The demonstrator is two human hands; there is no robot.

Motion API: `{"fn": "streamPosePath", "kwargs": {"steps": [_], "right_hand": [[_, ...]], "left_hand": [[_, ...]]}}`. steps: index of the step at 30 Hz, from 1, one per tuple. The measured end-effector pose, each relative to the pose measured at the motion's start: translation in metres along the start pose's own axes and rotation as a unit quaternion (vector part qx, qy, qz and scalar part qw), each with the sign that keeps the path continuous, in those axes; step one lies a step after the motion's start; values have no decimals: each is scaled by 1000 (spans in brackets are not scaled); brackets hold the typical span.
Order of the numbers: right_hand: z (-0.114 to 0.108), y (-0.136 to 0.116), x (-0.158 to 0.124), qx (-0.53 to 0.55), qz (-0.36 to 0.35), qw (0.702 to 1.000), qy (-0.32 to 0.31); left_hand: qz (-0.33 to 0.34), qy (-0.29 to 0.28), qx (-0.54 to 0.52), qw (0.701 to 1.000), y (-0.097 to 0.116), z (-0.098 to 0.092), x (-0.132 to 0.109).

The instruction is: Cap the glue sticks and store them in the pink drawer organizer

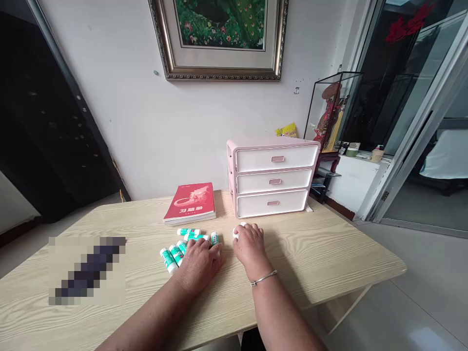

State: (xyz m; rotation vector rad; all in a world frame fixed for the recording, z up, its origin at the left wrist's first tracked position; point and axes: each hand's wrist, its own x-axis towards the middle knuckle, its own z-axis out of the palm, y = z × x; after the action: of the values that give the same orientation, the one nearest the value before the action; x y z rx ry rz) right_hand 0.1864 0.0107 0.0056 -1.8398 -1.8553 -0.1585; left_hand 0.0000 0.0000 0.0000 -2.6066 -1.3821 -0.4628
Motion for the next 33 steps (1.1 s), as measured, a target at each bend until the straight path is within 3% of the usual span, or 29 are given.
{"fn": "streamPosePath", "kwargs": {"steps": [8,13,18,21,24,26,29,33], "right_hand": [[8,4,1,0,5,1000,7],[10,6,1,-15,6,1000,4],[12,6,0,-13,-1,1000,1],[7,3,1,17,11,1000,14],[0,-7,3,135,18,989,60],[-2,-18,4,271,22,959,76],[5,-34,1,450,21,892,40],[20,-47,-4,542,47,839,-25]], "left_hand": [[-20,-9,-13,1000,2,-3,1],[-43,-6,-25,999,1,-15,-1],[-86,33,-125,988,-6,-21,-4],[-120,85,-230,962,-14,-19,-5],[-158,116,-288,937,-24,-17,-7],[-195,134,-343,909,-29,-17,-8],[-244,142,-458,843,-33,-19,-9],[-258,144,-572,766,-31,-29,-8]]}}
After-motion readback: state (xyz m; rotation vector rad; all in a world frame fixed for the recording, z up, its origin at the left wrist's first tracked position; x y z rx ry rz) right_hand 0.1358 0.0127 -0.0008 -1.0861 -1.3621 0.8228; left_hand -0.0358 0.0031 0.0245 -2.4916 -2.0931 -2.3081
